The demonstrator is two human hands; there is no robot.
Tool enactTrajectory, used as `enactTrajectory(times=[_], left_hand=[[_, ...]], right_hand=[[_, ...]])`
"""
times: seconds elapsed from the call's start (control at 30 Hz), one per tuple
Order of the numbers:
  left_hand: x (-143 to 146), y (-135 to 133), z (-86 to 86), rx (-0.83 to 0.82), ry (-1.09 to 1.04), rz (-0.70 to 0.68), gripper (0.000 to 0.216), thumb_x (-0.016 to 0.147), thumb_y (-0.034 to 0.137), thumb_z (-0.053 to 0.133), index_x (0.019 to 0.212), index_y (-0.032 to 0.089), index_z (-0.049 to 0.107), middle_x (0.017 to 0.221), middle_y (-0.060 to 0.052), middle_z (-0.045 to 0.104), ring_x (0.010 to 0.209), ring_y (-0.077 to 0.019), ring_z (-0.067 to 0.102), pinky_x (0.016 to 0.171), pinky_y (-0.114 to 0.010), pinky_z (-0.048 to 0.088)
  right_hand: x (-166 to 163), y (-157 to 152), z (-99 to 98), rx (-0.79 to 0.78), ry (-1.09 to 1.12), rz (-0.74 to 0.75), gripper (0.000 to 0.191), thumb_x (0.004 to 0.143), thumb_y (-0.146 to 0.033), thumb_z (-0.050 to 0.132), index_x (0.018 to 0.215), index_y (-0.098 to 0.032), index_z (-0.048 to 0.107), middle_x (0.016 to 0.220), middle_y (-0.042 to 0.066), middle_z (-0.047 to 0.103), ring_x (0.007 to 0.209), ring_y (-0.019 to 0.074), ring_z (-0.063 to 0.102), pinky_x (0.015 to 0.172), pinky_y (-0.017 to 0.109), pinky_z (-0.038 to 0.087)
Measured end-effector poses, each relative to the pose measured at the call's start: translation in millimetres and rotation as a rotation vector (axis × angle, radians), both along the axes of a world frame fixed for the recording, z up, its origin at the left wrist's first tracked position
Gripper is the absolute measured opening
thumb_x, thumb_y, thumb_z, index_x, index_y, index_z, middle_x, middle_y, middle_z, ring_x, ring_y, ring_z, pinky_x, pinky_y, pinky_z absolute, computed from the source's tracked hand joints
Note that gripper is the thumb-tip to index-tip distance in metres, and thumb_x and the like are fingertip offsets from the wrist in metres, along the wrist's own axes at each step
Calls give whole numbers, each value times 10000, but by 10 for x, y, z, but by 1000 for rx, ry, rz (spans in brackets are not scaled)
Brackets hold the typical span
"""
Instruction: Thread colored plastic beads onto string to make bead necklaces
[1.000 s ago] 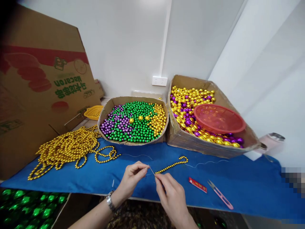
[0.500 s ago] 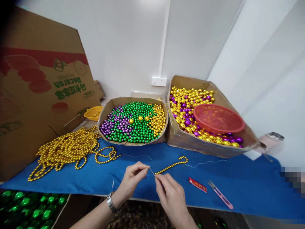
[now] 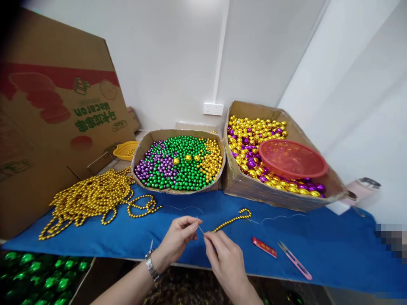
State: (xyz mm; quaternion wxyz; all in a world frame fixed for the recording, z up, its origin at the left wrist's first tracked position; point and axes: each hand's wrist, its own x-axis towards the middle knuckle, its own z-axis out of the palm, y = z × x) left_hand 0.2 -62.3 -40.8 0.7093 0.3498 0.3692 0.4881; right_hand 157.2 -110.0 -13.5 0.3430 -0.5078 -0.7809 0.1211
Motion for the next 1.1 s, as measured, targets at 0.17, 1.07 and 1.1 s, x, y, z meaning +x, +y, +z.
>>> enactTrajectory(times=[0.17, 1.07, 1.1], left_hand=[[-2, 26, 66, 19, -28, -24, 241, 656, 337, 764, 735, 135, 660, 615, 15, 573, 486, -56, 438, 504, -205, 376], [157, 235, 88, 159, 96, 35, 281, 739, 419, 671, 710, 155, 578, 679, 5, 560, 659, -119, 512, 645, -238, 424], [160, 282, 103, 208, 168, 66, 282, 745, 420, 660, 699, 155, 576, 668, 5, 558, 652, -120, 503, 627, -229, 406]], right_hand=[[-10, 24, -11, -21, -9, 17, 235, 928, -280, 427, 1001, -235, 646, 817, 45, 665, 703, 160, 645, 641, 250, 508], [-104, 397, -44, -135, 631, -133, 269, 864, -428, 530, 844, -198, 669, 845, 68, 662, 826, 187, 626, 755, 318, 509], [-41, 437, 17, -132, 632, -145, 274, 875, -428, 513, 847, -196, 655, 766, 48, 654, 738, 168, 622, 693, 293, 511]])
